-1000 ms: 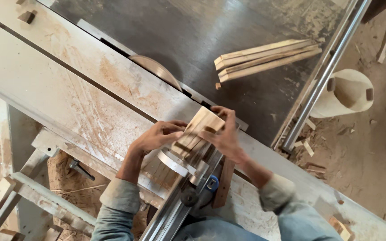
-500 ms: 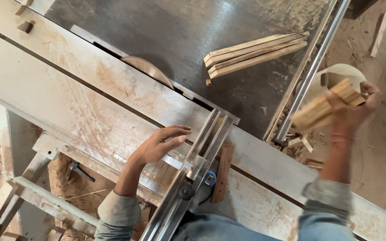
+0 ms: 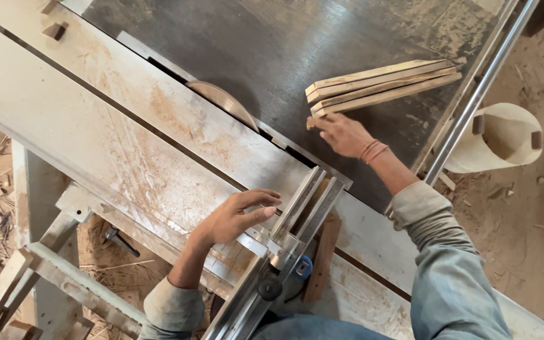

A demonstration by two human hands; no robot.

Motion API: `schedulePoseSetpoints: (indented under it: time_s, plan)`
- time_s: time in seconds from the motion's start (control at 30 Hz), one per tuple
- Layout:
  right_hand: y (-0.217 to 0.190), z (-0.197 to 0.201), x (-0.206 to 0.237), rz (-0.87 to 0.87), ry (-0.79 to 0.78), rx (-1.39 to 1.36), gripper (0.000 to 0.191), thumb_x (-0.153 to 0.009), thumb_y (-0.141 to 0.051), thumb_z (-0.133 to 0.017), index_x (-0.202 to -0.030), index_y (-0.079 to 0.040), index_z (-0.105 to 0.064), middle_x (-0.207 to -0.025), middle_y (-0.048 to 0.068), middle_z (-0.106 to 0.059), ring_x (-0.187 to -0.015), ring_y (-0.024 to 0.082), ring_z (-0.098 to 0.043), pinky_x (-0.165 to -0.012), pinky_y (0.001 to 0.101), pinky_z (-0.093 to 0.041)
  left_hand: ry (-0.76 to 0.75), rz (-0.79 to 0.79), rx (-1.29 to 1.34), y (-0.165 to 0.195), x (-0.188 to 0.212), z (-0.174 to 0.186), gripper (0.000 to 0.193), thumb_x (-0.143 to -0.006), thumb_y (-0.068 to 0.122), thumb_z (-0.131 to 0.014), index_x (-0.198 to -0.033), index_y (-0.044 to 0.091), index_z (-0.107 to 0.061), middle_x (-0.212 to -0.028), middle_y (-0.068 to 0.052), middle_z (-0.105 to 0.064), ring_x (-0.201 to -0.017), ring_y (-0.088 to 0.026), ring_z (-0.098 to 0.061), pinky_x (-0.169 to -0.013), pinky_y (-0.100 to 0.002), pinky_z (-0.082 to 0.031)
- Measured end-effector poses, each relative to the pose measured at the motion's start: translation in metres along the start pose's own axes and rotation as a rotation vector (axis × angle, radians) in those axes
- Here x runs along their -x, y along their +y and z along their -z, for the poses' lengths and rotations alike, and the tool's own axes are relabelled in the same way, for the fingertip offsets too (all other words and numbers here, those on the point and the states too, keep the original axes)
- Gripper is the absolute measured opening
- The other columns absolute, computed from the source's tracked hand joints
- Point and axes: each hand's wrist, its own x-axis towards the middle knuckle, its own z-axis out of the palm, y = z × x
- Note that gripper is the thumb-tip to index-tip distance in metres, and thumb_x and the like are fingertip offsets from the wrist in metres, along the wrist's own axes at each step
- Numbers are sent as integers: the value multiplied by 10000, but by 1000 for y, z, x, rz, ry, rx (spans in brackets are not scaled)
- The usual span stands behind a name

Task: The person repeatedly picks up small wooden planks from a nearby pile and feeds them through a table saw to trim their ends. After each cut, the trimmed pieces are stacked on the saw table. The process is repeated continuously throughout the clip.

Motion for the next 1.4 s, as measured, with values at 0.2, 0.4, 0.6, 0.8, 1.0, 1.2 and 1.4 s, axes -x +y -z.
schedulePoseSetpoints:
  time_s: [0.2, 0.4, 0.6, 0.8, 1.0, 1.2, 1.4]
  plan:
    - [55, 28, 18, -211, -201, 612, 213, -689, -299, -763, -879, -226, -826, -971, 75, -697, -1046, 278, -666, -924, 459, -524, 13, 8, -32, -3, -10, 15, 476, -968, 386, -602, -1237, 7, -705, -1377, -139, -669, -1272, -287, -637, -1041, -417, -503]
    - [134, 91, 32, -355, -27, 861, 712, -711, -247, -743, -1385, -58, -613, -1387, 172, -629, -1329, 340, -575, -1111, 470, -430, 0, 7, 65, -22, -26, 21, 485, -968, 394, -584, -1248, 13, -695, -1360, -140, -684, -1240, -294, -656, -1053, -423, -518]
    - [183, 94, -32, -201, -166, 891, 987, -607, -210, -752, -1512, -43, -394, -1445, 206, -578, -1368, 352, -515, -1147, 515, -342, -15, -103, 360, -71, -28, 26, 656, -1097, 485, -309, -1324, -19, -663, -1411, -169, -658, -1347, -316, -601, -1180, -438, -435]
    - [176, 89, -71, -320, -435, 618, 714, -721, -55, -739, -1408, -98, -547, -1421, 131, -605, -1396, 300, -530, -1187, 439, -404, 119, -1, 260, -108, -10, 44, 681, -1092, 476, -240, -1383, -2, -629, -1403, -164, -667, -1347, -290, -588, -1173, -409, -402]
    - [112, 47, -111, 37, -522, 690, 703, -704, -12, -698, -1380, -112, -530, -1385, 91, -589, -1375, 275, -521, -1221, 406, -366, 162, 76, 322, -136, -10, 47, 700, -1079, 509, -251, -1400, -3, -604, -1417, -187, -647, -1340, -307, -583, -1170, -415, -419]
    - [46, 16, -126, 239, -568, 680, 638, -801, -42, -679, -1405, -112, -483, -1439, 99, -529, -1434, 270, -457, -1255, 441, -327, 153, -55, 419, -150, -11, 47, 1023, -936, 780, -287, -1627, 28, -215, -1712, -197, -189, -1592, -347, -159, -1265, -471, -164]
    - [64, 20, -116, -97, -457, 612, 1013, -650, -129, -739, -1566, -54, -313, -1553, 266, -340, -1493, 450, -275, -1208, 510, -170, 24, 29, 275, -146, -23, 64, 1065, -902, 830, -245, -1613, 38, -276, -1713, -202, -197, -1595, -377, -161, -1253, -513, -157]
